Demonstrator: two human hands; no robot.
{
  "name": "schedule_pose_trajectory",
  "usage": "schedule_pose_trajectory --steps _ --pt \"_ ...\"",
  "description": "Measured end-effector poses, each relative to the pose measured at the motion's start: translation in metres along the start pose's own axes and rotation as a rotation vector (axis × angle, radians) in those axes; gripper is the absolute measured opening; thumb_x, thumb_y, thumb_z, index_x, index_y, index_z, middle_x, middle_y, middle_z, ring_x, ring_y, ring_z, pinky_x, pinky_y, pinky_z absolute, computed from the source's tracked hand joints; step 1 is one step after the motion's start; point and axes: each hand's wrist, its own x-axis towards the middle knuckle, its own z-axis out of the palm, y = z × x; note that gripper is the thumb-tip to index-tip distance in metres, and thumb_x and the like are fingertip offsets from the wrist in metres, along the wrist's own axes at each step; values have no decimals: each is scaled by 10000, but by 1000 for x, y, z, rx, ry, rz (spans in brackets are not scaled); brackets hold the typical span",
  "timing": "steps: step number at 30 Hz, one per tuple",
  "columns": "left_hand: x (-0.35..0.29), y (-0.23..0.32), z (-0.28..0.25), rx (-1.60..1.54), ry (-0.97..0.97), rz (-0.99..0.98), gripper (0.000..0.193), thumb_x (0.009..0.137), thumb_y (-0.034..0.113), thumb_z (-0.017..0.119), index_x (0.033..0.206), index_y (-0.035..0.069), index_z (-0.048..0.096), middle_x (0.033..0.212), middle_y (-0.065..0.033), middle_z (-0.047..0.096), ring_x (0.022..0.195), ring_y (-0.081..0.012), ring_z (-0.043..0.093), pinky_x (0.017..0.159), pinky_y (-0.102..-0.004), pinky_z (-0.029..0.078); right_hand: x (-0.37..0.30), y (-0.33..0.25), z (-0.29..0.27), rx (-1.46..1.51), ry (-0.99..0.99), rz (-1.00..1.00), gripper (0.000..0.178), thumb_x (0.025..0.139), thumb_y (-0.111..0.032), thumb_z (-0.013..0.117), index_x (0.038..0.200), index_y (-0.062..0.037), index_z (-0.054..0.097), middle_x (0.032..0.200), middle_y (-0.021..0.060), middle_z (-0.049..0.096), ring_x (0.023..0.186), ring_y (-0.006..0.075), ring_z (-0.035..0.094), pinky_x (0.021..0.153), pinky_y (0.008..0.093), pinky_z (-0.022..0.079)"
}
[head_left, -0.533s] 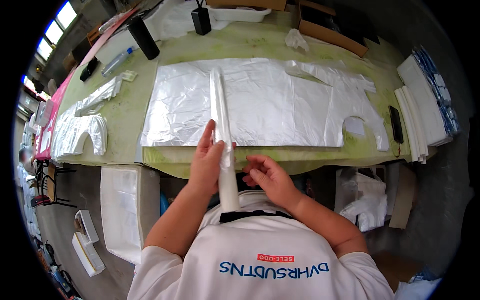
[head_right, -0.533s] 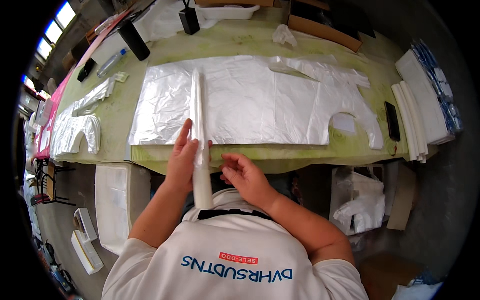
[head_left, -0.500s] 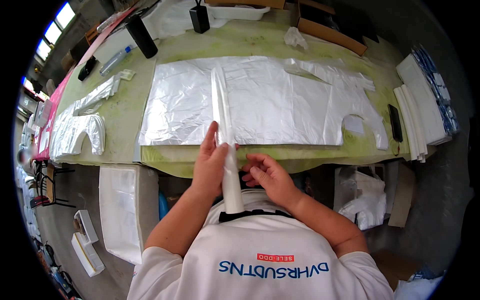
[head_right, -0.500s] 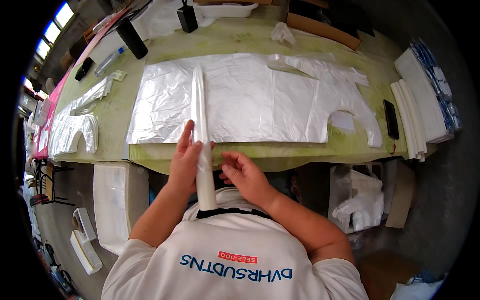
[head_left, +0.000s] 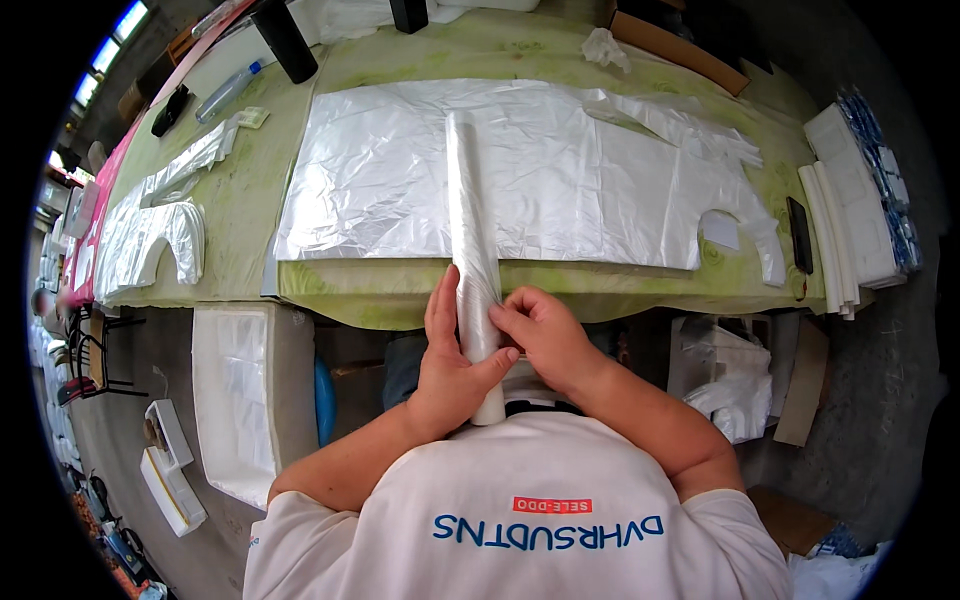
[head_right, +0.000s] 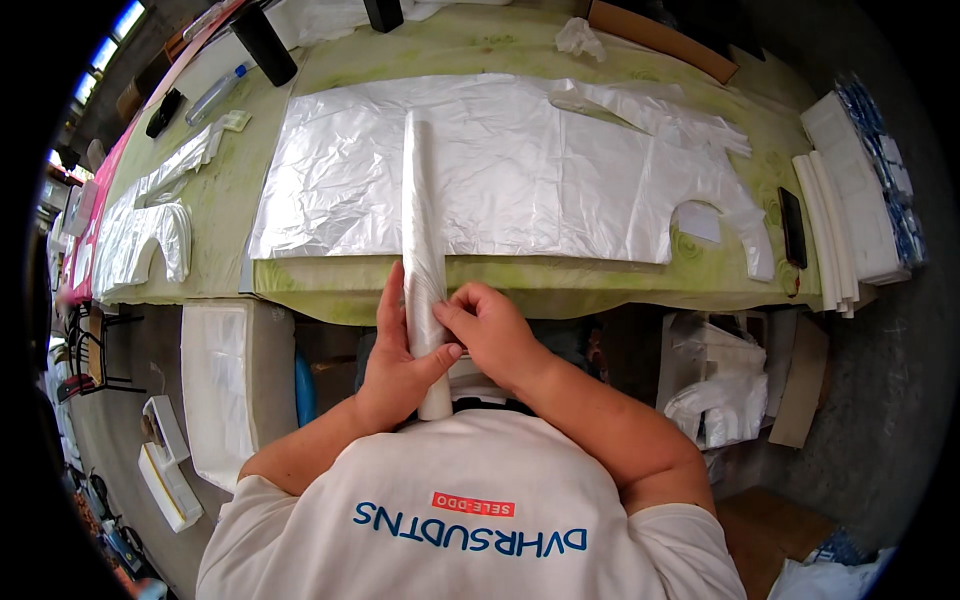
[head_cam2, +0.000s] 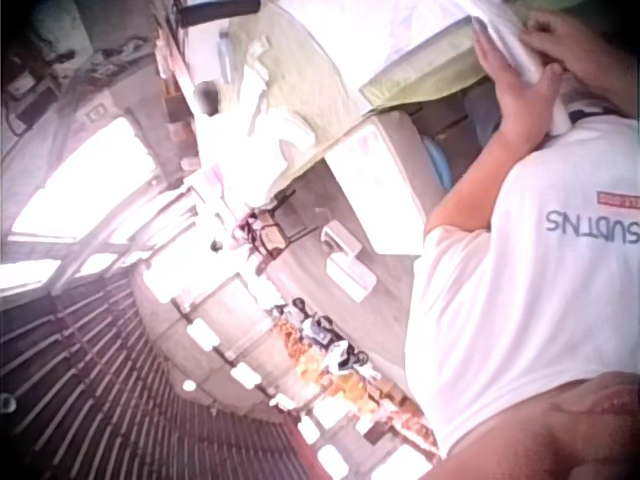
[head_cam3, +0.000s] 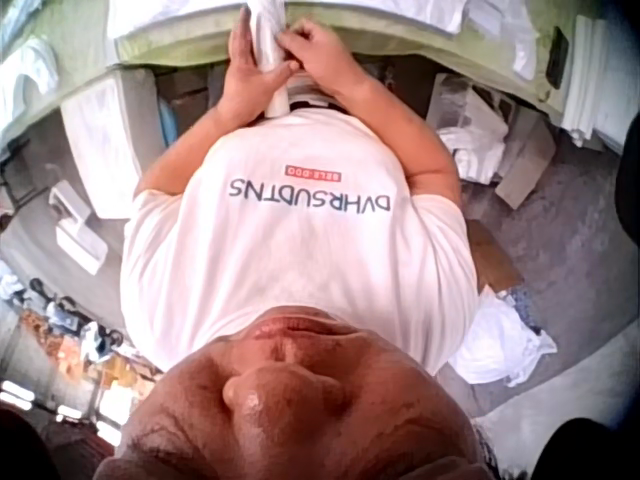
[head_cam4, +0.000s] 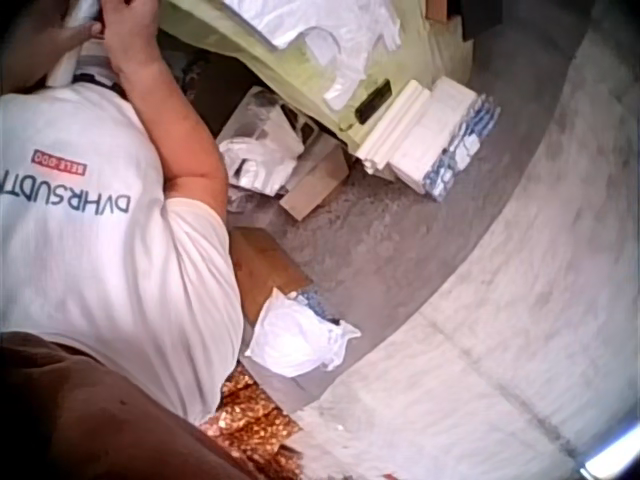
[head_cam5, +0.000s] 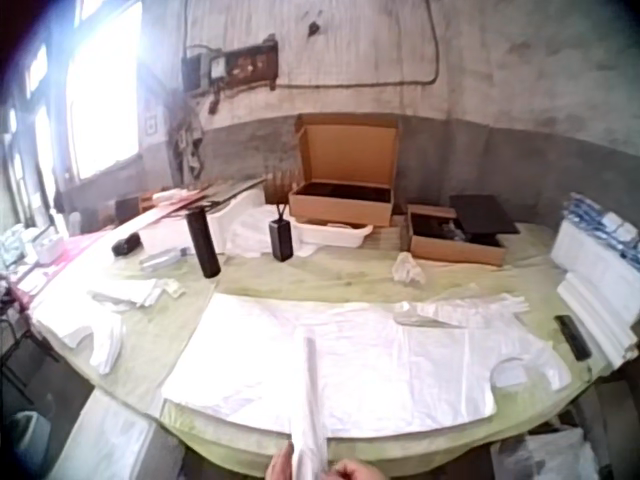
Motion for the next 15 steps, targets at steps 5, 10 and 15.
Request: schedule_pose_trajectory --steps 5,10,15 --pt "1 18 11 -374 41 -91 1050 879 -99 630 1643 170 -39 1477 -124 360 1335 -222 456 1071 -367 456 -5 6 -1 147 1 26 218 1012 -227 657 1042 -35 557 949 43 608 866 104 596 707 277 541" --pt "4 15 13 -459 31 -190 921 963 3 565 1637 141 -47 1419 -96 420 1271 -181 478 1059 -330 435 -10 1 7 159 -25 55 408 1055 -273 580 1358 -19 481 1178 92 622 995 146 621 814 309 553" --pt "17 -3 16 -295 -47 -36 787 1026 40 407 1650 192 -48 1489 -103 392 1253 -149 467 1091 -296 378 -7 3 3 147 -34 -19 414 1080 -246 520 1416 -6 496 1165 77 656 1002 130 618 883 276 519"
